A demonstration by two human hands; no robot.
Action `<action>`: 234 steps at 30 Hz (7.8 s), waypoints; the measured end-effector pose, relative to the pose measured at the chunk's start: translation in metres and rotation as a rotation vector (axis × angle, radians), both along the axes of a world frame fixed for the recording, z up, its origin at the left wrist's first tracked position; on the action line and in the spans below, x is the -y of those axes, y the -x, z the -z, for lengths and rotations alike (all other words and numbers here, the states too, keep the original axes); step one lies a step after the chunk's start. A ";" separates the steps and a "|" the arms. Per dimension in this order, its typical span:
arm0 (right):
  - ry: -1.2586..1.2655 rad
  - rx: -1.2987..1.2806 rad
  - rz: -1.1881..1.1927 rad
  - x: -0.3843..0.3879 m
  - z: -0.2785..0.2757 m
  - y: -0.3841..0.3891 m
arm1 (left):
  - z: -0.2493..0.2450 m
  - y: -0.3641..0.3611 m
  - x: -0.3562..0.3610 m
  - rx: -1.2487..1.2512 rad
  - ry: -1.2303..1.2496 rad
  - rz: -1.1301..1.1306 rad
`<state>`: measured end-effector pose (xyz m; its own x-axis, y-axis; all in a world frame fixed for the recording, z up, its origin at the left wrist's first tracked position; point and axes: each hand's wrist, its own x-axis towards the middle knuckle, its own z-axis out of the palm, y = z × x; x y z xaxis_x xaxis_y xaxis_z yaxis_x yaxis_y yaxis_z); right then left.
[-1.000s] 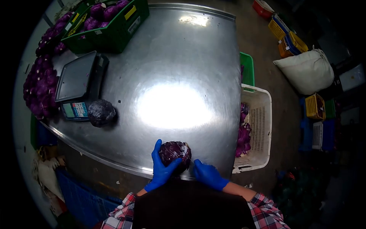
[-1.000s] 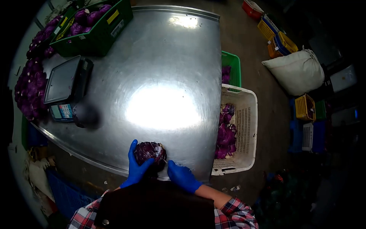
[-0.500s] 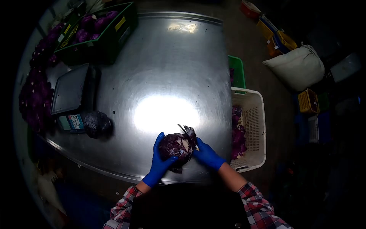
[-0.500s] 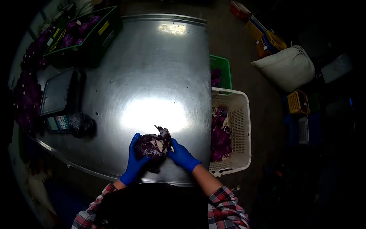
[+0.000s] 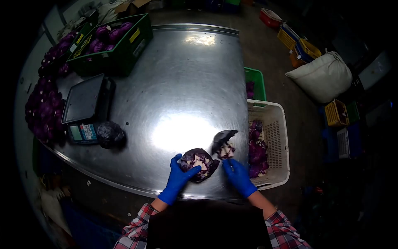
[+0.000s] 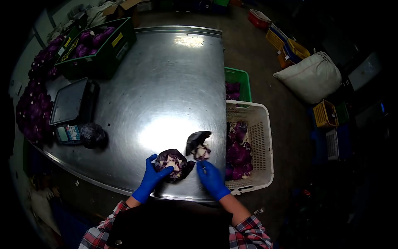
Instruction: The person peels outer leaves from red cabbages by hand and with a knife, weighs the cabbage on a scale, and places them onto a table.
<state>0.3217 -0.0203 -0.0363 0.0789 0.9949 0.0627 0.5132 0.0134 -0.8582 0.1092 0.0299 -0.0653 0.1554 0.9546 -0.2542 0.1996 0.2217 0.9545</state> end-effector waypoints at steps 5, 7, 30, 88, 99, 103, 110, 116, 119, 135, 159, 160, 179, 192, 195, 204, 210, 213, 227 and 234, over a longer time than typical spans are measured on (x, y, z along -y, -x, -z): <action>0.257 0.001 -0.095 -0.014 -0.005 0.013 | 0.005 -0.010 0.008 0.150 -0.038 0.061; 0.268 0.070 -0.111 -0.018 0.005 0.007 | -0.007 -0.012 0.011 0.119 -0.047 0.064; 0.250 -0.086 -0.093 -0.033 0.027 0.005 | -0.031 0.006 -0.009 -0.143 -0.363 0.392; 0.057 -0.005 0.194 -0.082 0.021 -0.052 | -0.041 0.016 -0.021 0.102 -0.017 0.678; 0.315 -0.294 -0.158 -0.029 -0.007 -0.016 | -0.016 -0.003 0.005 0.063 -0.104 0.404; 0.380 -0.163 -0.017 -0.039 0.044 -0.045 | 0.001 0.014 0.005 0.195 -0.075 0.212; 0.090 -0.168 -0.386 -0.044 -0.019 0.004 | 0.010 0.025 0.001 0.091 0.153 -0.002; 0.023 -0.453 -0.146 -0.080 0.009 0.020 | -0.041 0.022 -0.005 -0.188 -0.734 0.492; 0.176 -0.138 -0.044 -0.095 0.044 -0.001 | -0.059 0.023 0.001 -0.244 -0.654 0.527; 0.274 -0.035 -0.150 -0.039 0.007 0.006 | -0.008 -0.010 -0.006 -0.062 -0.259 0.240; 0.466 0.175 -0.239 0.026 -0.025 0.003 | -0.017 -0.021 0.047 -0.353 -0.206 0.235; 0.473 0.171 -0.238 0.027 -0.023 0.005 | -0.018 -0.022 0.048 -0.389 -0.210 0.222; 0.321 -0.088 0.132 -0.034 0.075 -0.045 | -0.012 -0.016 0.002 -0.088 -0.352 0.404; 0.200 -0.154 -0.188 -0.058 -0.012 -0.039 | -0.001 -0.030 -0.035 0.145 -0.039 0.454; 0.178 0.052 -0.058 -0.069 0.023 -0.056 | -0.017 -0.027 -0.040 0.096 -0.051 0.600; 0.318 -0.221 -0.174 -0.043 -0.012 -0.037 | -0.029 -0.023 -0.045 0.180 0.145 0.619; 0.261 -0.106 -0.191 -0.046 -0.004 -0.053 | -0.040 -0.027 -0.049 0.207 0.208 0.687; 0.181 -0.101 -0.071 -0.041 0.012 -0.054 | -0.043 -0.030 -0.052 0.152 0.138 0.735; 0.466 -0.659 0.281 -0.010 0.021 -0.028 | -0.070 0.030 0.013 -0.497 -0.347 0.539; 0.383 -0.563 0.364 -0.014 0.016 -0.050 | -0.040 0.028 0.032 -0.359 -0.337 0.259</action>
<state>0.3712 -0.0063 -0.0525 0.3231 0.8444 -0.4272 -0.0874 -0.4229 -0.9020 0.0809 -0.0026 -0.0254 0.3553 0.9345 -0.0217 0.5329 -0.1834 0.8261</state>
